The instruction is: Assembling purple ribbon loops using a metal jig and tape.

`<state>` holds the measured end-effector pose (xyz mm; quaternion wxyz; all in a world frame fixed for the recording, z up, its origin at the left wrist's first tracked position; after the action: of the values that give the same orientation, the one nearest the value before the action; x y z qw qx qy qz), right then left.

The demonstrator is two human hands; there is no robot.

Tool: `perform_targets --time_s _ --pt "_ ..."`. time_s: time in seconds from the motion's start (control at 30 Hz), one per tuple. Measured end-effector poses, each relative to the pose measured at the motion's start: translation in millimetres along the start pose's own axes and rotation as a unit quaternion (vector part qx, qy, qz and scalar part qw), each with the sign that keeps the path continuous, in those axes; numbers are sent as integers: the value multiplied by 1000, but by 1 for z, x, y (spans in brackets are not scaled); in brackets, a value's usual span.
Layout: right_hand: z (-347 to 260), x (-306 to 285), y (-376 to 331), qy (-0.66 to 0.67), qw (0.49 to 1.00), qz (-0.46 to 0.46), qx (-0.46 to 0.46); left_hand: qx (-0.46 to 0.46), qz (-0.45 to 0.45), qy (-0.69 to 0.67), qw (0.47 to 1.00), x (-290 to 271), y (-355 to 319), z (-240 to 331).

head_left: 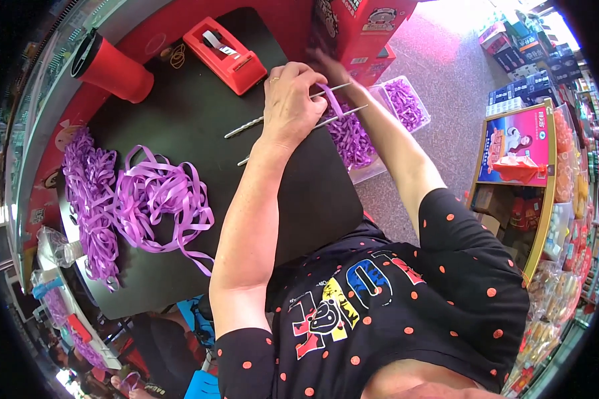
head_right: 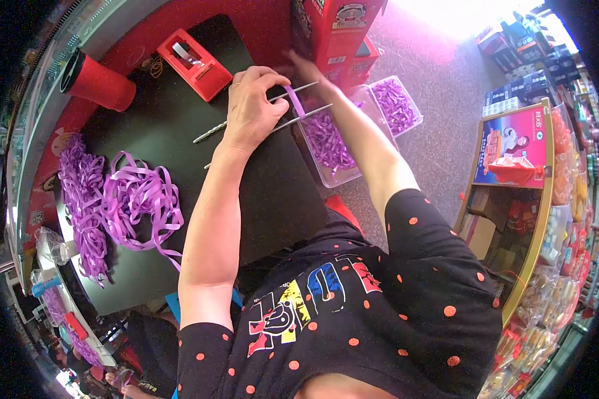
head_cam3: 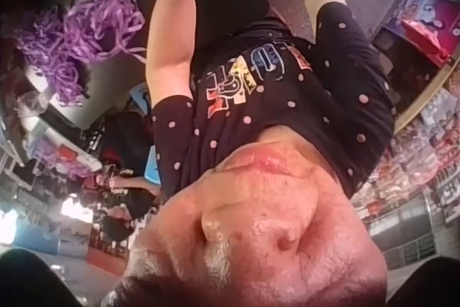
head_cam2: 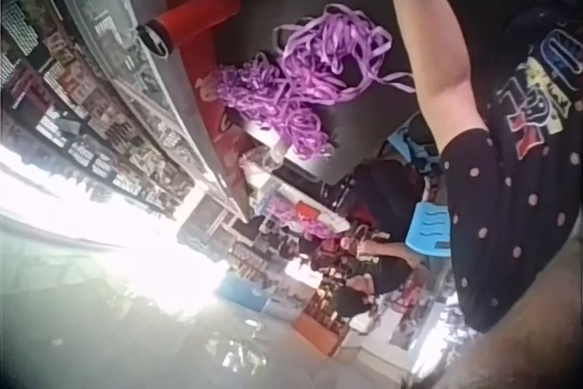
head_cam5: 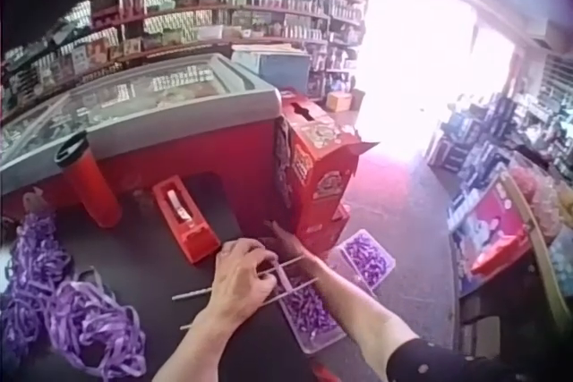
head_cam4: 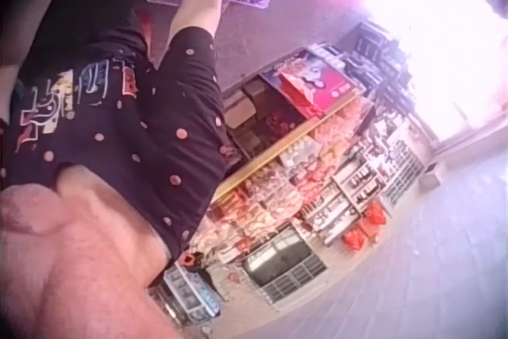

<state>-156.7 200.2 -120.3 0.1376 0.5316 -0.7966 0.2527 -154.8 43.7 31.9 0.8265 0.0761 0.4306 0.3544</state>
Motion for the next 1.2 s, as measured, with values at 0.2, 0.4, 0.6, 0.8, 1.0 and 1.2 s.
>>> perform_targets --time_s 0.2,0.4,0.6,0.8,1.0,1.2 --pt "78 -21 -117 -353 927 35 -126 23 -27 1 999 2 -3 1" --pt "81 -8 -259 -216 960 154 -83 39 -32 3 999 5 1 7" --pt "26 49 -316 -201 963 157 -84 40 -37 5 998 3 -1 5" --pt "-18 77 -338 -240 952 138 -133 45 -53 16 997 5 -1 6" --pt "-61 94 -332 -223 948 106 -201 36 -46 1 998 5 -2 1" --pt "-123 107 -273 -142 944 29 -296 35 -46 16 998 3 -1 5"
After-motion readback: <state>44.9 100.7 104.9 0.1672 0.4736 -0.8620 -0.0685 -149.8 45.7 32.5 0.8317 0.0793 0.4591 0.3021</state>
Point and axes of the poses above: each hand's wrist, its own y-axis towards the middle knuckle, its own x-axis out of the palm, z = x × y, the point moved 6 cm from there along y, towards the middle knuckle, and after that the axes turned 1 degree about -x, right-handed, at the moved point
